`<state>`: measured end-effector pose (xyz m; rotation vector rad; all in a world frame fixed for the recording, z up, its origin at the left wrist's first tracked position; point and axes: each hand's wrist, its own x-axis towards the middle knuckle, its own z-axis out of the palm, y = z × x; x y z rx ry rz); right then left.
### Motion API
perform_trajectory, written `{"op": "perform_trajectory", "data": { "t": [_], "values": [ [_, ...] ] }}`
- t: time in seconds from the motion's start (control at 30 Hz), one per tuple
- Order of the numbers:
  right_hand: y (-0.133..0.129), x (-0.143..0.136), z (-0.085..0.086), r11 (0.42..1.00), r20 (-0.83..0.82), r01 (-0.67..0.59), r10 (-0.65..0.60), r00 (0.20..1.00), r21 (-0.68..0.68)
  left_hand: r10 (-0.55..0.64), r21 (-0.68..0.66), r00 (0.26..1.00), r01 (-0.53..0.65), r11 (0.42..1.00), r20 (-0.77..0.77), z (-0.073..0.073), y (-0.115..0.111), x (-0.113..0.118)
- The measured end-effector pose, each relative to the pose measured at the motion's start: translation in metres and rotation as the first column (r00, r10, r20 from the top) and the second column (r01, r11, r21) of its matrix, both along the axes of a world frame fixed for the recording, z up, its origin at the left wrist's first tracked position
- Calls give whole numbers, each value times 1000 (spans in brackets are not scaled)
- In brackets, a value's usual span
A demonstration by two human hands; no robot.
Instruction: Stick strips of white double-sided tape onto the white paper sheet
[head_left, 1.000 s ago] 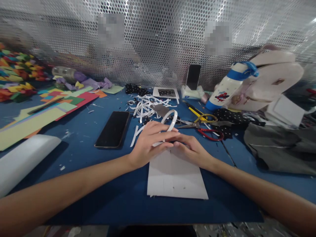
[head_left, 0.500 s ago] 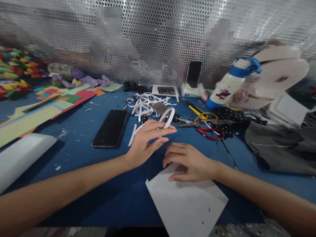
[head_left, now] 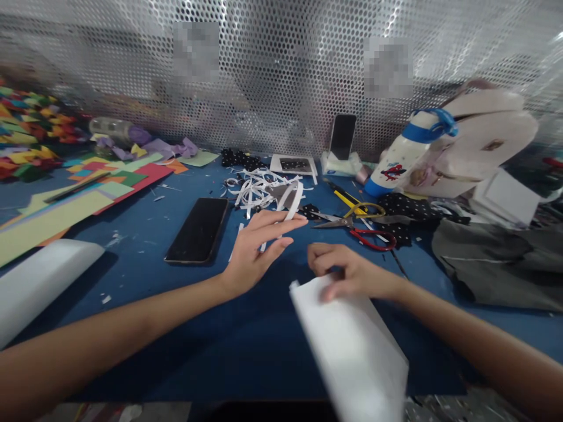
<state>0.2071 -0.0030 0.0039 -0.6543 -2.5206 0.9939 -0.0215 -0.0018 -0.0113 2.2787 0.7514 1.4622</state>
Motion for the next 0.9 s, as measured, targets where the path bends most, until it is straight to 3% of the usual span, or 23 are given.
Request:
{"op": "perform_trajectory", "data": {
  "t": [0.03, 0.1, 0.2, 0.33, 0.53, 0.73, 0.9],
  "values": [
    [9, 7, 3, 991, -50, -61, 56, 997, -122, 17, -21, 1000, -17, 1000, 17, 0, 1, 0],
    [27, 24, 8, 979, -48, -35, 26, 998, -200, 57, -67, 997, -54, 996, 52, 0, 2, 0],
    [45, 45, 15, 980, 34, 108, -104, 994, -165, 82, -96, 993, -74, 993, 81, -1, 4, 0],
    [48, 54, 16, 964, 10, 232, -233, 972, -127, 73, -80, 993, -66, 995, 92, -1, 4, 1],
    [40, 40, 5, 928, 72, 374, -372, 925, -5, 70, -55, 992, -64, 996, 102, 5, 4, 0],
    [34, 13, 2, 917, 267, 326, -382, 885, 230, 22, 116, 999, -26, 993, 40, 15, -2, 1],
    [40, -12, 2, 888, 50, 296, -334, 941, 350, -34, 245, 994, 60, 968, -107, 16, -7, 2]
  ]
}}
